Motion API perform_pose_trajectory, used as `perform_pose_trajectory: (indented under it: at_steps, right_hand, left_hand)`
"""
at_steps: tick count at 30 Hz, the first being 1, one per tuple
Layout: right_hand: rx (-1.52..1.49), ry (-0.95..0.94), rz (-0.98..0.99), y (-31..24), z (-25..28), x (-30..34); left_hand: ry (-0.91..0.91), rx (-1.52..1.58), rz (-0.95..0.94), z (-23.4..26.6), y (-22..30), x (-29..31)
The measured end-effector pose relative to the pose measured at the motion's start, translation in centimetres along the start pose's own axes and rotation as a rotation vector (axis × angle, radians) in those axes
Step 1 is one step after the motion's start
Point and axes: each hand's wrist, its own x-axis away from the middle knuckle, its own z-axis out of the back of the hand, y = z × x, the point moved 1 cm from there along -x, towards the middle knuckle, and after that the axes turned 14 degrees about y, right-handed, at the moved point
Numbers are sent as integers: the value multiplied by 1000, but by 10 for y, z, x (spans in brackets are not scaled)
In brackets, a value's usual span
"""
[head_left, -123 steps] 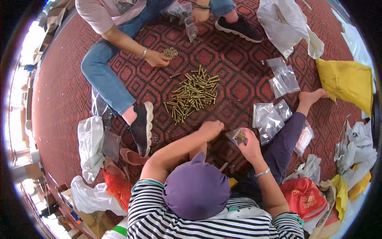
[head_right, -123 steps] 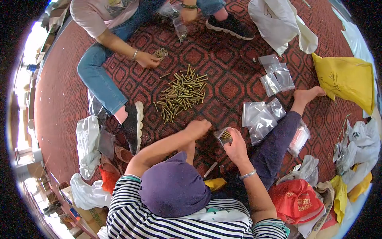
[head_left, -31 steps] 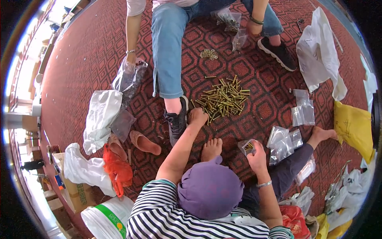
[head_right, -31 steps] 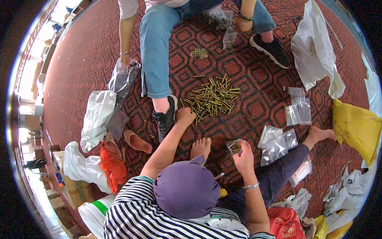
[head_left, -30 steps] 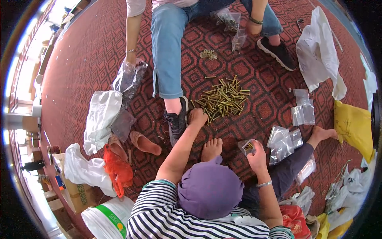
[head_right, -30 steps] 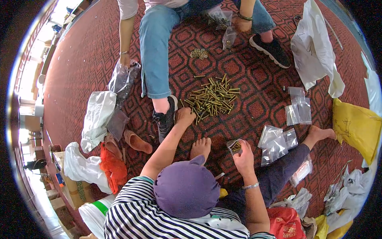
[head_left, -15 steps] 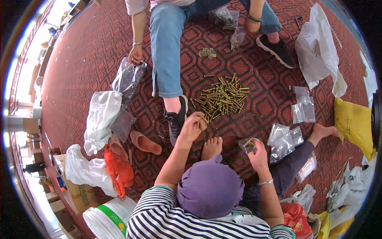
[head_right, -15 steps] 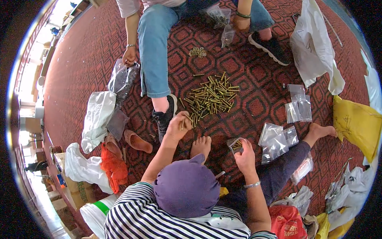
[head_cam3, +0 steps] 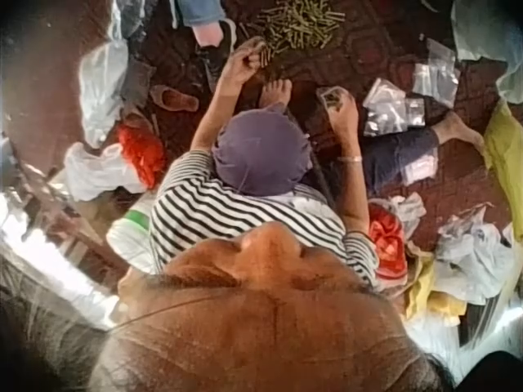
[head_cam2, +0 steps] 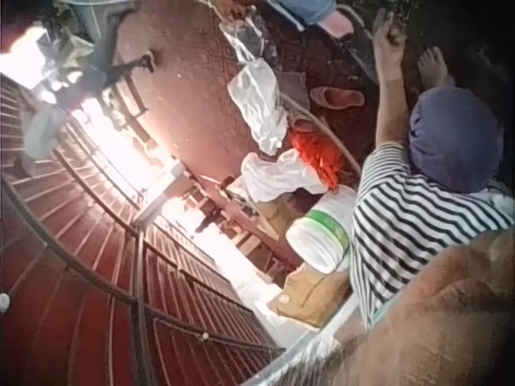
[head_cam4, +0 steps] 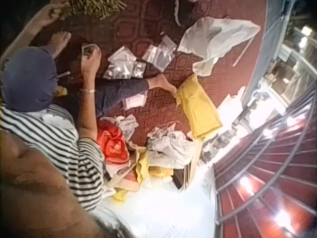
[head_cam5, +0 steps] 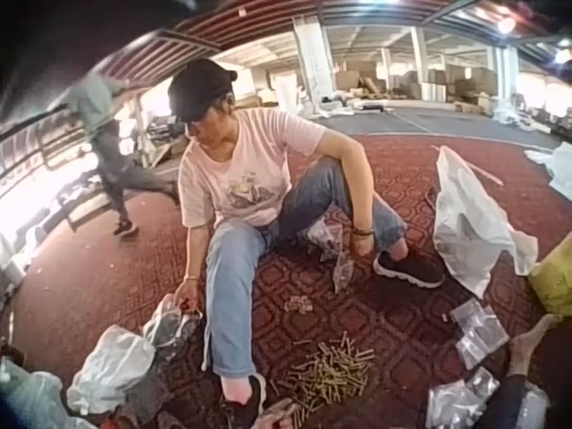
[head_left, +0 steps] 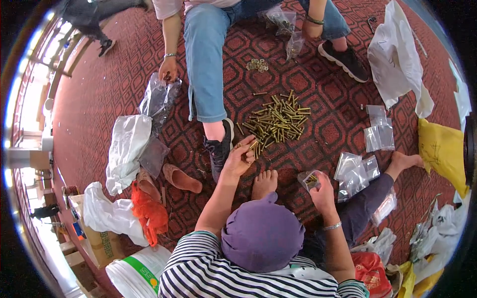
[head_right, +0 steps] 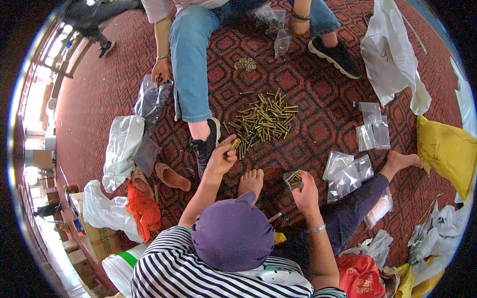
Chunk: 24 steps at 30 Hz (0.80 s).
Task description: Sorting small wooden sticks and placing them into clear plastic bags.
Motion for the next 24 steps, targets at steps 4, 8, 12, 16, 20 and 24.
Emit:
perform_pose_trajectory:
  at_steps: [4, 8, 12, 16, 20, 24]
  right_hand:
    - [-15, -10, -32, -2, 2, 0]
    - [-35, -12, -42, 0, -3, 0]
    - [-34, 4, 26, 5, -5, 0]
    - [-22, -27, -62, -8, 6, 0]
    - [-25, -27, -28, -10, 3, 1]
    - [-13, -17, 2, -4, 1, -1]
  left_hand:
    - [-5, 33, 102, 13, -13, 8]
    - [-98, 139, 227, 39, -39, 2]
    - [-352, 346, 305, 44, -54, -2]
    - [228, -95, 40, 11, -41, 4]
    - [132, -89, 52, 30, -11, -12]
    - [274, -1018, -163, 22, -4, -33]
